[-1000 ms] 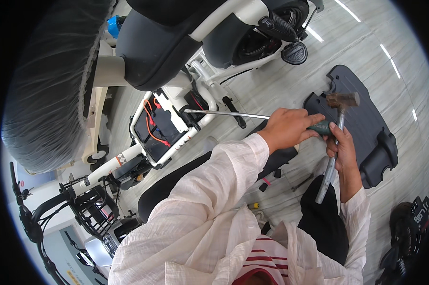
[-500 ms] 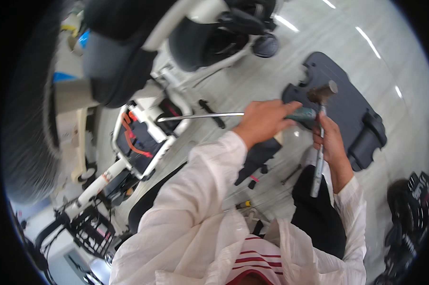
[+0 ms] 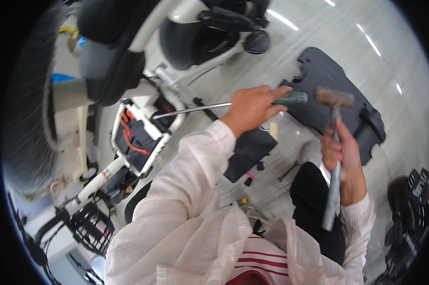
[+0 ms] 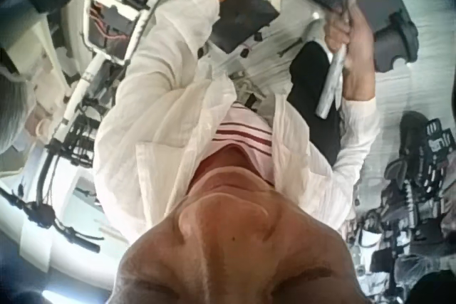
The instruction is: The person uses a hammer and a chisel to repeatedly strike a black plastic cover of an electric scooter. The person holds the cover with one hand and strikes it with the other, attempting to pry or adjust the part.
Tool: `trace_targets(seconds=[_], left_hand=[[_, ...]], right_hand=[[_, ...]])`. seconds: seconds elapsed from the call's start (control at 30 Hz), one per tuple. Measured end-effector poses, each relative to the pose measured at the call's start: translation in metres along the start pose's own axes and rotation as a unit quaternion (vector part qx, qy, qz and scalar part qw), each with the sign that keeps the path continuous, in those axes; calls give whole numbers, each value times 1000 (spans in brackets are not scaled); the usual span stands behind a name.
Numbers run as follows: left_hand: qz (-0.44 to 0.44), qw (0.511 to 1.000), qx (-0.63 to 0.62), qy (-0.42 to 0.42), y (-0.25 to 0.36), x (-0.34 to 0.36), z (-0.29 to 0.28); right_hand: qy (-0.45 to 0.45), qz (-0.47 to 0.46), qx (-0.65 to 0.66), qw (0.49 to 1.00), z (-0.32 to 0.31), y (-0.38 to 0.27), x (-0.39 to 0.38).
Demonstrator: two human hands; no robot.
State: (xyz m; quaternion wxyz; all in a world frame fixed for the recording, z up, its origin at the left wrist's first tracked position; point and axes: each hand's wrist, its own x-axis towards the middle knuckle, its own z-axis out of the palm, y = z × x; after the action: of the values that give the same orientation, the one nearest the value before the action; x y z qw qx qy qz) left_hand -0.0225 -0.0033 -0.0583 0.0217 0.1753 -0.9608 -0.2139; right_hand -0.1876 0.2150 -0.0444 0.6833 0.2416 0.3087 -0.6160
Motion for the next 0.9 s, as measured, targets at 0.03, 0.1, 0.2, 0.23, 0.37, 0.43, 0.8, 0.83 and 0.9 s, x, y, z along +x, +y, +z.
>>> trace_targets(seconds=[0.03, 0.1, 0.2, 0.23, 0.37, 0.43, 0.8, 0.83, 0.9], left_hand=[[-3, 1000, 3, -6, -4, -1, -2], [-7, 1000, -6, -7, -5, -7, 1], [-14, 1000, -3, 0, -8, -7, -2], [-17, 1000, 1, 3, -8, -6, -5], [-12, 999, -3, 31, -7, 2, -16], [-5, 998, -11, 54, -8, 3, -21], [25, 989, -50, 135, 7, -5, -69], [25, 988, -57, 140, 9, -8, -75], [33, 986, -67, 148, 14, -19, -89]], right_hand=[[17, 32, -76, 996, 10, 7, -2], [-2, 30, -57, 998, 8, 3, -1], [-5, -38, 28, 999, 9, -7, 4], [14, -67, 25, 997, 11, -5, 4], [40, -107, -59, 992, 22, 4, 1], [-6, -62, -145, 987, 27, 12, -3], [-22, -220, -286, 932, 63, 25, -25], [-43, -231, -296, 926, 66, 26, -28], [-65, -281, -315, 904, 76, 30, -36]])
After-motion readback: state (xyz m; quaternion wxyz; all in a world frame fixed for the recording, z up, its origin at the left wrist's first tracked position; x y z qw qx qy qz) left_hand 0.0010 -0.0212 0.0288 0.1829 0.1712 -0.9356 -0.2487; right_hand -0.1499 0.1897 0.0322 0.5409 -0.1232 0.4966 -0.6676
